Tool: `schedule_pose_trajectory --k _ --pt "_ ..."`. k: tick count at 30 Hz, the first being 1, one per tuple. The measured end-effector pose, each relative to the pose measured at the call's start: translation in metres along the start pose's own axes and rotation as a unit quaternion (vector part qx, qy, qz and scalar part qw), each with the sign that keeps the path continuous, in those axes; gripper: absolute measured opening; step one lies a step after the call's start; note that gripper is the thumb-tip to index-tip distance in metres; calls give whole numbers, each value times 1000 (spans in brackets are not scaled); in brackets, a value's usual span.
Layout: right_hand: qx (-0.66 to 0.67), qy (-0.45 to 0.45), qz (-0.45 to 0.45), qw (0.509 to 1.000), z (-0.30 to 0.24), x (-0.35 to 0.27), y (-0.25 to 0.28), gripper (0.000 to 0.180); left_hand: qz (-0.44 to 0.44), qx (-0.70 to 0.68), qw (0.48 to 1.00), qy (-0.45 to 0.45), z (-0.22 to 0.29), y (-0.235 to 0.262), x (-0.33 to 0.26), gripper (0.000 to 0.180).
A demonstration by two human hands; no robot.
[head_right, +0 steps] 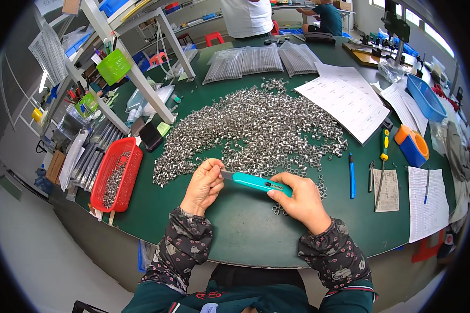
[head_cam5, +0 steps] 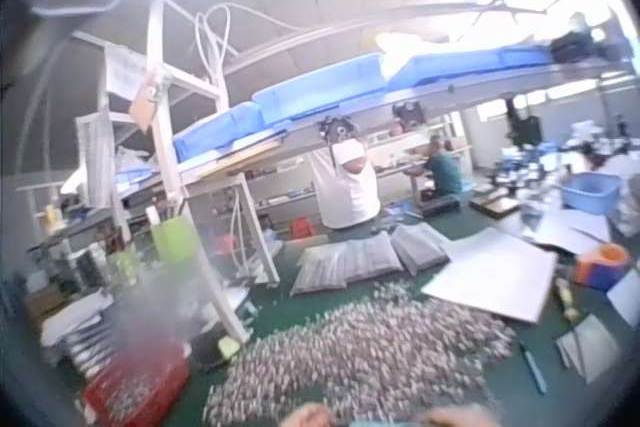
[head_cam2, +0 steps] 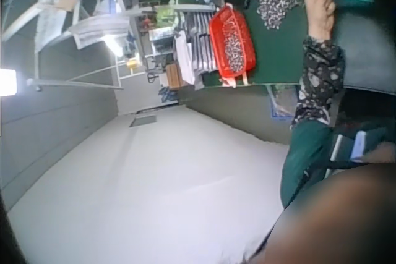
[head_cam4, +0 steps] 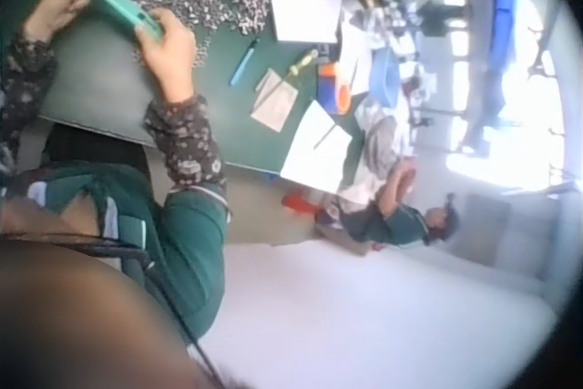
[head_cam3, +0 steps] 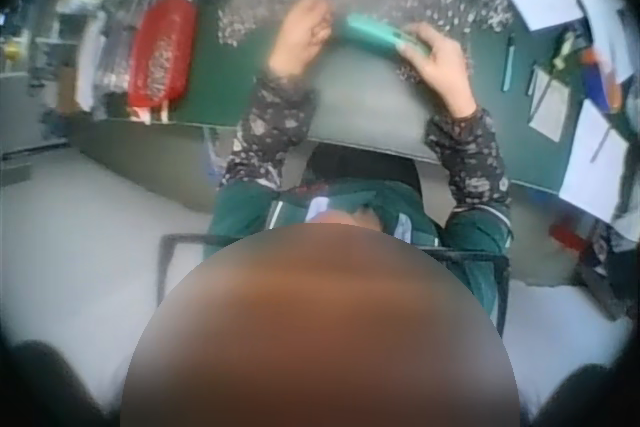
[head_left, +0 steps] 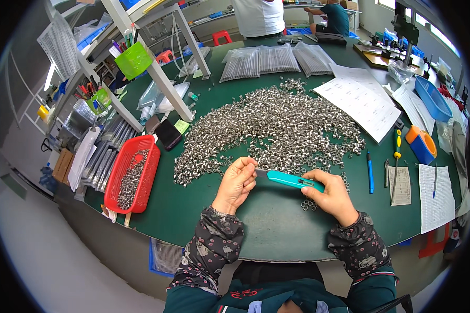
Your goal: Cleaning and deburring small metal hardware components using a manual scraper tool at a workbench.
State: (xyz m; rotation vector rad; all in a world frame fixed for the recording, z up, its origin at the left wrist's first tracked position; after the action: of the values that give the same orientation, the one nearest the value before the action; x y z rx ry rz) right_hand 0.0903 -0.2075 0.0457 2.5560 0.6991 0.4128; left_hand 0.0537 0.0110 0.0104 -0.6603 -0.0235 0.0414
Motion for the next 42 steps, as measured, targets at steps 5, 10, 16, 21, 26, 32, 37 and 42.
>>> schedule_pose_trajectory --k 5,10,16,21,26,32,37,42 --pt "-168 174 152 958 -22 -9 7 26 41 -4 999 8 -4 4 1 10" --pt "-181 222 189 939 -30 -9 17 26 68 -28 997 -10 1 8 1 14" --pt "-242 183 58 951 -23 -6 8 24 68 0 997 -45 8 8 0 16" --pt "-129 101 86 983 -14 -3 15 27 36 -25 998 -44 7 3 1 14" --pt "-96 68 68 991 -8 -3 8 28 41 -9 999 -34 6 1 2 15" --pt "-67 38 58 995 -5 -3 6 28 30 22 998 -43 4 2 2 15" --pt "-42 12 46 998 -1 -2 7 28 24 29 998 -42 3 1 3 14" --pt "-35 18 31 999 -2 -1 5 29 16 33 999 -36 1 3 2 14"
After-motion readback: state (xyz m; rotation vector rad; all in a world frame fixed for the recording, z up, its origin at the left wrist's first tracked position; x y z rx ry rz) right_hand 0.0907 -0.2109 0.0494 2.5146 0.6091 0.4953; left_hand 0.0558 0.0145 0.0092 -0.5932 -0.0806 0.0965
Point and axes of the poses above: each hand's wrist, its own x-axis towards the middle knuckle, its own y-axis out of the back of the hand, z = x × y, the point moved 5 cm from there along x, towards the middle knuckle, and after that the axes turned 1 degree about x, right-handed, at the moved point
